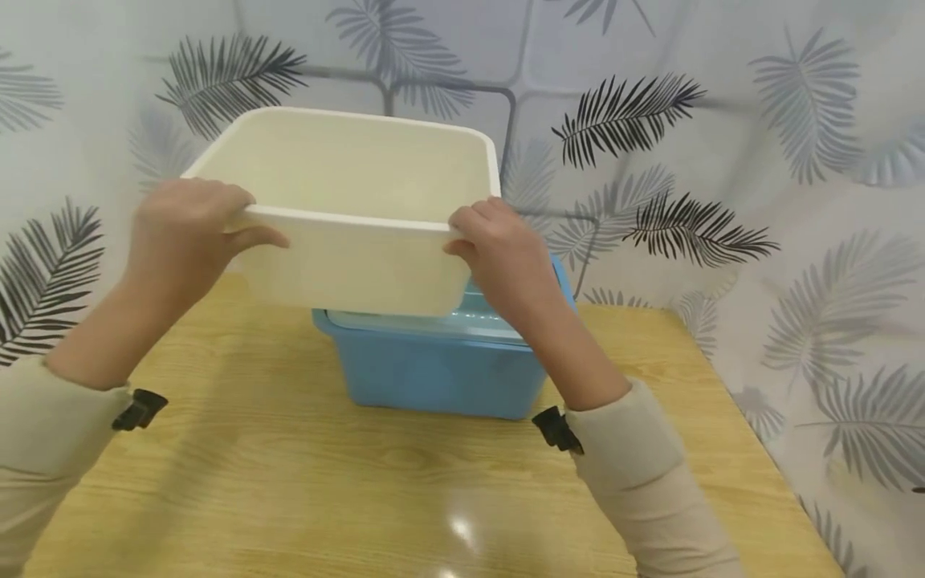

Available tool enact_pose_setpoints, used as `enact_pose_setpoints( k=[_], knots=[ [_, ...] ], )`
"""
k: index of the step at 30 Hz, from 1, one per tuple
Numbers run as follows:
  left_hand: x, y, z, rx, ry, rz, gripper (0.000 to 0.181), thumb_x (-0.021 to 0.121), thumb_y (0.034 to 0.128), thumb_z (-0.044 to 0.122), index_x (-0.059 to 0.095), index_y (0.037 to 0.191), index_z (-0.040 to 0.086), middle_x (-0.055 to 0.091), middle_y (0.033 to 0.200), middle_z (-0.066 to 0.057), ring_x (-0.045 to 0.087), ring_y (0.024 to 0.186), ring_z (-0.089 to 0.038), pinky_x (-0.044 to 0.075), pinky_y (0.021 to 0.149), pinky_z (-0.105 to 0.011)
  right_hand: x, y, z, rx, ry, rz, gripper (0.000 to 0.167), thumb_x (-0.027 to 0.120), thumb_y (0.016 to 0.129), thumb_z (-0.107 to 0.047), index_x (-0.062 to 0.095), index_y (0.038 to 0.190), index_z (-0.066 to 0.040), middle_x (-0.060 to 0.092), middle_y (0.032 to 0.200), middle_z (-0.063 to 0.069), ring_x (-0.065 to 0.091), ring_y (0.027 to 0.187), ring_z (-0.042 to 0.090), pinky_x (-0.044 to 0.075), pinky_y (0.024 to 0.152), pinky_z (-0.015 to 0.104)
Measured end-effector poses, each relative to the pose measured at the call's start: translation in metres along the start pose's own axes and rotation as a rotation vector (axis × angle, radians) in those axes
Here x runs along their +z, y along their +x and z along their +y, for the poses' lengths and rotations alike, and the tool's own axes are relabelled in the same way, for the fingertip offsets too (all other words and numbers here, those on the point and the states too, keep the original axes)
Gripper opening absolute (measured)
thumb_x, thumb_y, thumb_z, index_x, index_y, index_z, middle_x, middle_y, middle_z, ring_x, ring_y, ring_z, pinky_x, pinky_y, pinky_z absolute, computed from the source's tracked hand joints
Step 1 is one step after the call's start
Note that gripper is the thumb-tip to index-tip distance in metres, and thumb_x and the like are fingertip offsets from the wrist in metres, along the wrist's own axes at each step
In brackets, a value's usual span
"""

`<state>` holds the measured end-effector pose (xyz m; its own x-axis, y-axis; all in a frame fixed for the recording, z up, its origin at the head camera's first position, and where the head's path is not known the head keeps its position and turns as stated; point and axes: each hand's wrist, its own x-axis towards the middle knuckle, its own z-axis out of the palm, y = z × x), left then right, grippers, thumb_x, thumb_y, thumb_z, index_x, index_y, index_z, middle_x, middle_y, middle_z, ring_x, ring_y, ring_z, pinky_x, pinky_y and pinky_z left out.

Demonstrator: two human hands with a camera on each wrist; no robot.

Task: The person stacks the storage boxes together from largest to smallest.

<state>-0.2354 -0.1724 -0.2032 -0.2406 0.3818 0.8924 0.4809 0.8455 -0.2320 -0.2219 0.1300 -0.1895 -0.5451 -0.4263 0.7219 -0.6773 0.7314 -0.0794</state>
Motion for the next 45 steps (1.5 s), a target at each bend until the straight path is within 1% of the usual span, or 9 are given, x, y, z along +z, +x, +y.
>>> enact_pose_setpoints(
  k=[7,11,14,19,22,27,35,40,45],
  knots=[
    [0.007,-0.001,0.008,-0.011,-0.02,0.011,0.061,0.038,0.0741,0.06,0.052,0.068,0.001,0.047,0.053,-0.013,0.046,0.05,-0.031,0.038,0.051,-0.039,-0.005,-0.005,0.006,0.021,-0.034,-0.018,0.021,0.071,0.076,-0.009,0.063,0.092,0.002,0.064,0.087,0.015,0.055,0.083,0.029,0.05,0.072,0.038],
    [0.011,0.002,0.014,0.014,-0.022,0.006,0.061,0.037,0.075,0.06,0.052,0.068,0.001,0.048,0.054,-0.013,0.048,0.051,-0.032,0.041,0.052,-0.039,-0.008,-0.011,0.011,0.001,-0.052,-0.009,0.021,0.071,0.077,-0.009,0.063,0.092,0.002,0.064,0.086,0.015,0.056,0.081,0.028,0.049,0.069,0.038],
    [0.014,0.006,0.019,0.03,-0.037,0.001,0.056,0.047,0.073,0.057,0.052,0.069,0.001,0.049,0.055,-0.013,0.05,0.053,-0.031,0.042,0.055,-0.039,-0.011,-0.016,0.017,-0.017,-0.073,0.018,0.021,0.072,0.076,-0.008,0.062,0.091,0.003,0.064,0.085,0.015,0.056,0.08,0.028,0.049,0.069,0.037],
    [0.019,0.011,0.027,0.029,-0.045,-0.006,0.046,0.064,0.0637,0.045,0.053,0.069,0.001,0.052,0.056,-0.013,0.052,0.055,-0.031,0.044,0.058,-0.039,-0.017,-0.02,0.024,-0.028,-0.094,0.039,0.02,0.072,0.075,-0.007,0.062,0.089,0.003,0.063,0.083,0.015,0.055,0.077,0.028,0.049,0.067,0.037],
    [0.024,0.013,0.031,0.032,-0.037,0.001,0.048,0.062,0.0657,0.047,0.053,0.068,0.001,0.052,0.056,-0.013,0.052,0.054,-0.031,0.043,0.057,-0.038,-0.02,-0.023,0.027,-0.038,-0.1,0.045,0.02,0.073,0.073,-0.006,0.061,0.088,0.003,0.063,0.082,0.015,0.054,0.075,0.027,0.048,0.065,0.037],
    [0.033,0.015,0.037,0.041,-0.03,0.035,0.052,0.054,0.0701,0.053,0.052,0.067,0.001,0.051,0.054,-0.012,0.052,0.053,-0.03,0.043,0.056,-0.038,-0.024,-0.026,0.035,-0.045,-0.11,0.059,0.021,0.073,0.073,-0.006,0.06,0.087,0.003,0.063,0.082,0.016,0.055,0.077,0.029,0.05,0.068,0.039],
    [0.042,0.022,0.053,0.036,-0.037,0.029,0.048,0.062,0.0653,0.048,0.049,0.065,0.002,0.05,0.053,-0.011,0.052,0.054,-0.029,0.042,0.055,-0.035,-0.032,-0.034,0.043,0.002,-0.123,0.061,0.02,0.072,0.073,-0.003,0.061,0.087,0.004,0.064,0.084,0.019,0.059,0.082,0.033,0.052,0.075,0.046],
    [0.047,0.023,0.06,0.03,-0.027,0.028,0.047,0.063,0.0635,0.048,0.049,0.064,0.003,0.052,0.054,-0.01,0.055,0.056,-0.029,0.044,0.058,-0.035,-0.036,-0.038,0.047,0.032,-0.13,0.049,0.02,0.072,0.073,-0.003,0.061,0.088,0.005,0.065,0.087,0.02,0.06,0.085,0.034,0.052,0.078,0.048],
    [0.052,0.022,0.066,0.026,-0.014,0.028,0.047,0.063,0.0641,0.048,0.05,0.065,0.003,0.052,0.054,-0.01,0.055,0.056,-0.028,0.044,0.058,-0.034,-0.037,-0.042,0.051,0.028,-0.118,0.048,0.021,0.072,0.073,-0.001,0.061,0.089,0.006,0.065,0.089,0.021,0.06,0.087,0.035,0.053,0.078,0.049]
  ],
)
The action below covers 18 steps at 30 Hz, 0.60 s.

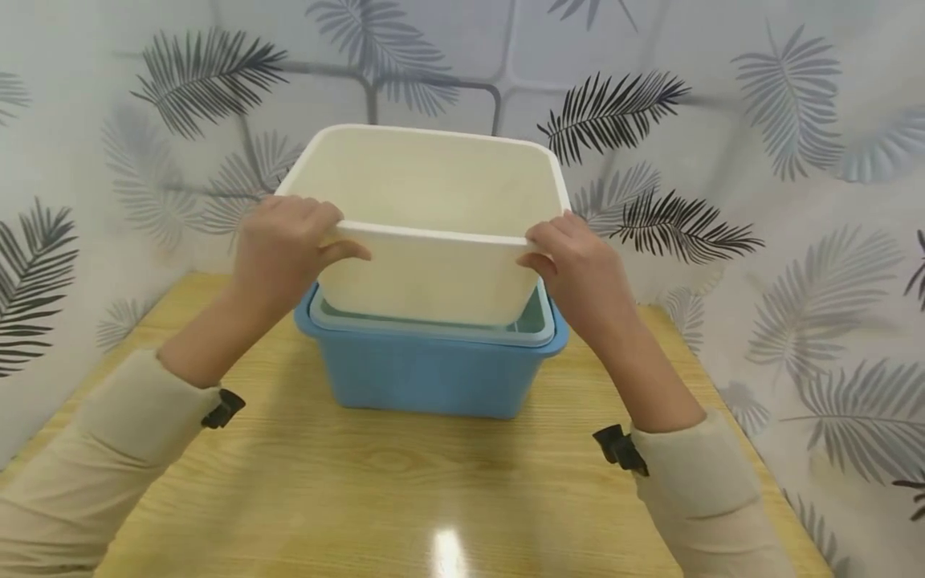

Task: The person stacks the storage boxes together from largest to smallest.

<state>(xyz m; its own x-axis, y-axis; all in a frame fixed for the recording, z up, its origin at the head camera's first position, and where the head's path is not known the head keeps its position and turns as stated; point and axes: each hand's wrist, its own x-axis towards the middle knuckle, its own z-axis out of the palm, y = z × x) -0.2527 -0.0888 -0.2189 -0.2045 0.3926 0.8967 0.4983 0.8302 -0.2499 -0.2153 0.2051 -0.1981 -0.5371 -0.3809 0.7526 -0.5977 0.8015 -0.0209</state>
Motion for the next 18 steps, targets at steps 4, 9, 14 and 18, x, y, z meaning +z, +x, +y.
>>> enact_pose_setpoints(
  k=[4,9,14,18],
  knots=[
    [0.003,-0.001,0.003,0.008,0.016,0.009,0.047,0.063,0.063,0.048,0.049,0.062,0.004,0.048,0.05,-0.008,0.052,0.051,-0.026,0.04,0.052,-0.032,0.001,-0.002,0.002,0.004,0.002,-0.002,0.021,0.072,0.072,0.0,0.062,0.089,0.007,0.065,0.09,0.022,0.06,0.088,0.036,0.053,0.078,0.049],
    [0.007,-0.005,0.007,0.005,0.001,-0.014,0.046,0.064,0.0642,0.047,0.047,0.061,0.004,0.048,0.05,-0.008,0.051,0.05,-0.025,0.037,0.05,-0.031,0.004,-0.007,0.005,0.015,-0.011,-0.015,0.021,0.072,0.073,-0.001,0.062,0.09,0.005,0.064,0.089,0.022,0.061,0.086,0.036,0.053,0.075,0.048],
    [0.011,-0.011,0.01,-0.003,-0.003,-0.029,0.046,0.063,0.0645,0.048,0.047,0.061,0.005,0.047,0.05,-0.007,0.05,0.048,-0.024,0.037,0.05,-0.031,0.008,-0.011,0.009,0.012,-0.025,-0.024,0.021,0.072,0.073,-0.002,0.062,0.09,0.005,0.064,0.089,0.021,0.061,0.083,0.034,0.054,0.072,0.046],
    [0.014,-0.014,0.013,0.0,0.008,-0.023,0.046,0.063,0.0641,0.048,0.046,0.06,0.005,0.047,0.049,-0.007,0.048,0.047,-0.023,0.038,0.05,-0.031,0.011,-0.014,0.011,0.021,-0.02,-0.035,0.02,0.072,0.073,-0.001,0.062,0.089,0.005,0.065,0.088,0.021,0.059,0.084,0.035,0.053,0.075,0.047]
  ],
)
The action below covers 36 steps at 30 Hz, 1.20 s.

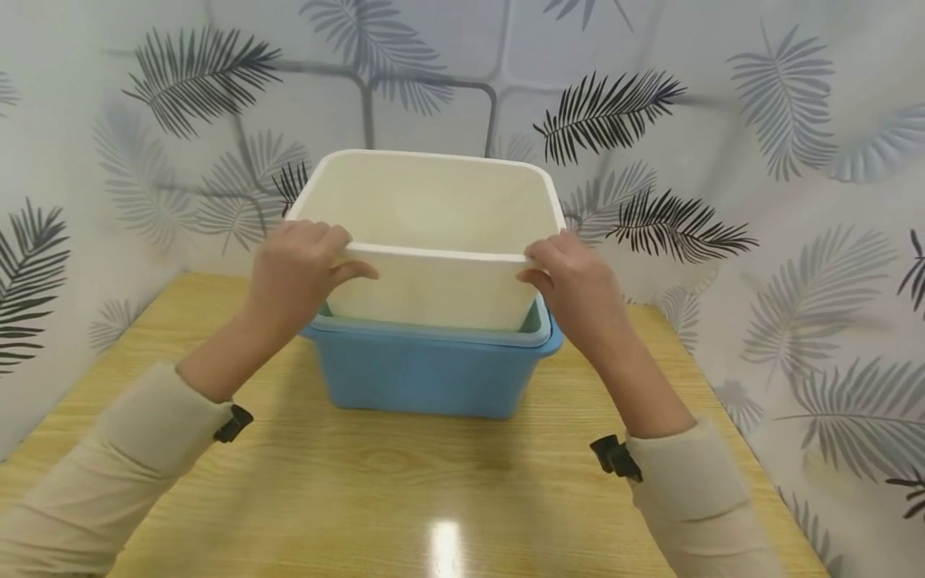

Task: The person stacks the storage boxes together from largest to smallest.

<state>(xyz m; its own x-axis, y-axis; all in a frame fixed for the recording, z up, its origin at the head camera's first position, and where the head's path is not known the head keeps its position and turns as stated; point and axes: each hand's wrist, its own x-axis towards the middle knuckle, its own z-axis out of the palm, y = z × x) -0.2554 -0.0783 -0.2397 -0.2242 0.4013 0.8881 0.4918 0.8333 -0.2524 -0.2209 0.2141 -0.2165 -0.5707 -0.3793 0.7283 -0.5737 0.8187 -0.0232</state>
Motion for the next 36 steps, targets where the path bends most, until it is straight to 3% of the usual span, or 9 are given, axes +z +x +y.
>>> enact_pose_setpoints(
  k=[14,36],
  knots=[
    [0.008,-0.009,0.005,-0.007,-0.012,-0.018,0.047,0.063,0.0635,0.048,0.047,0.061,0.005,0.05,0.051,-0.007,0.05,0.049,-0.024,0.04,0.052,-0.03,0.014,-0.012,0.005,0.008,0.013,0.018,0.019,0.072,0.073,-0.002,0.061,0.088,0.004,0.063,0.088,0.019,0.058,0.084,0.032,0.052,0.071,0.044],
    [0.019,-0.027,0.01,0.017,0.048,-0.03,0.046,0.066,0.0627,0.048,0.047,0.059,0.006,0.051,0.051,-0.006,0.05,0.049,-0.021,0.037,0.05,-0.027,0.039,-0.03,0.01,0.012,0.022,0.046,0.022,0.074,0.069,-0.003,0.062,0.087,0.003,0.063,0.083,0.016,0.059,0.079,0.03,0.051,0.063,0.039]
  ],
)
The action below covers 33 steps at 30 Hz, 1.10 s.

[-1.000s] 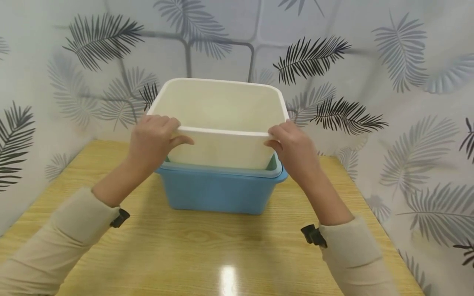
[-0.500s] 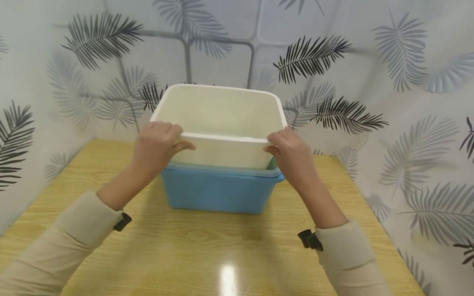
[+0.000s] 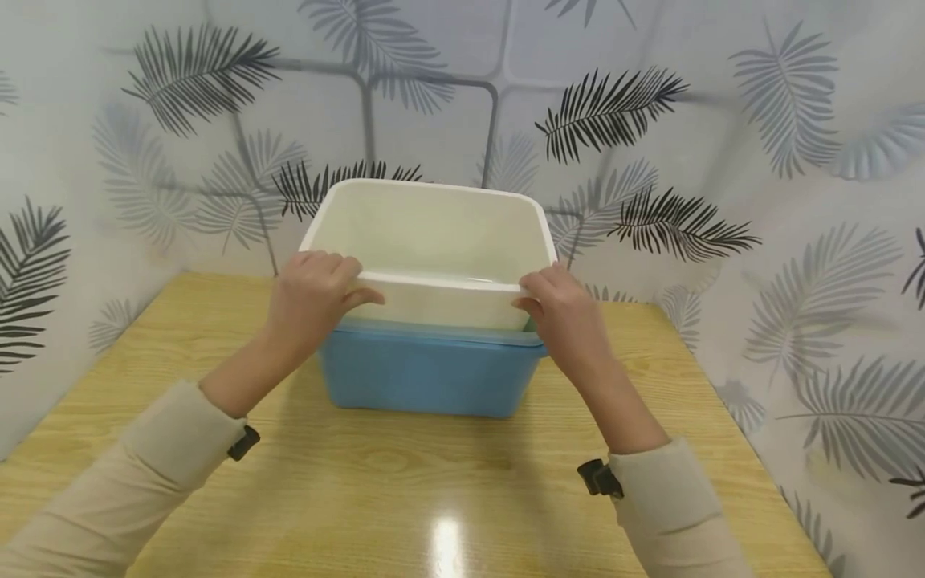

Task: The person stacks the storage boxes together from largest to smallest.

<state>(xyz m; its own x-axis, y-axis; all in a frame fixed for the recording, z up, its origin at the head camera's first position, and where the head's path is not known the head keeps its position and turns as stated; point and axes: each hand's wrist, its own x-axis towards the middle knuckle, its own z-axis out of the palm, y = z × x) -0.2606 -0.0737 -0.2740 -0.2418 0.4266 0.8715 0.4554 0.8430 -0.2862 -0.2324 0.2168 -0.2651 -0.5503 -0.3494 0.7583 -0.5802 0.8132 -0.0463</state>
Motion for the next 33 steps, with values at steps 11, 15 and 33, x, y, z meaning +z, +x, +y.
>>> enact_pose_setpoints(
  k=[11,15,33],
  knots=[
    [0.007,-0.013,0.005,0.006,0.011,-0.011,0.048,0.064,0.0626,0.051,0.047,0.058,0.006,0.053,0.052,-0.006,0.053,0.05,-0.021,0.038,0.05,-0.027,0.011,-0.013,0.001,0.002,-0.012,0.001,0.022,0.074,0.07,-0.004,0.062,0.087,0.001,0.064,0.081,0.014,0.06,0.079,0.03,0.053,0.065,0.041],
    [0.01,-0.017,0.007,0.002,0.002,-0.021,0.048,0.064,0.0627,0.051,0.048,0.059,0.006,0.053,0.052,-0.005,0.053,0.05,-0.021,0.04,0.051,-0.028,0.015,-0.017,0.003,0.016,-0.008,0.0,0.021,0.074,0.07,-0.004,0.062,0.087,0.002,0.064,0.082,0.015,0.06,0.08,0.031,0.053,0.069,0.042],
    [0.014,-0.022,0.009,-0.003,-0.037,-0.093,0.046,0.069,0.0636,0.048,0.049,0.061,0.006,0.054,0.054,-0.005,0.055,0.053,-0.021,0.042,0.053,-0.029,0.025,-0.025,0.006,0.077,0.027,-0.063,0.019,0.072,0.074,-0.005,0.062,0.088,0.002,0.064,0.086,0.015,0.059,0.082,0.029,0.051,0.074,0.043]
  ],
)
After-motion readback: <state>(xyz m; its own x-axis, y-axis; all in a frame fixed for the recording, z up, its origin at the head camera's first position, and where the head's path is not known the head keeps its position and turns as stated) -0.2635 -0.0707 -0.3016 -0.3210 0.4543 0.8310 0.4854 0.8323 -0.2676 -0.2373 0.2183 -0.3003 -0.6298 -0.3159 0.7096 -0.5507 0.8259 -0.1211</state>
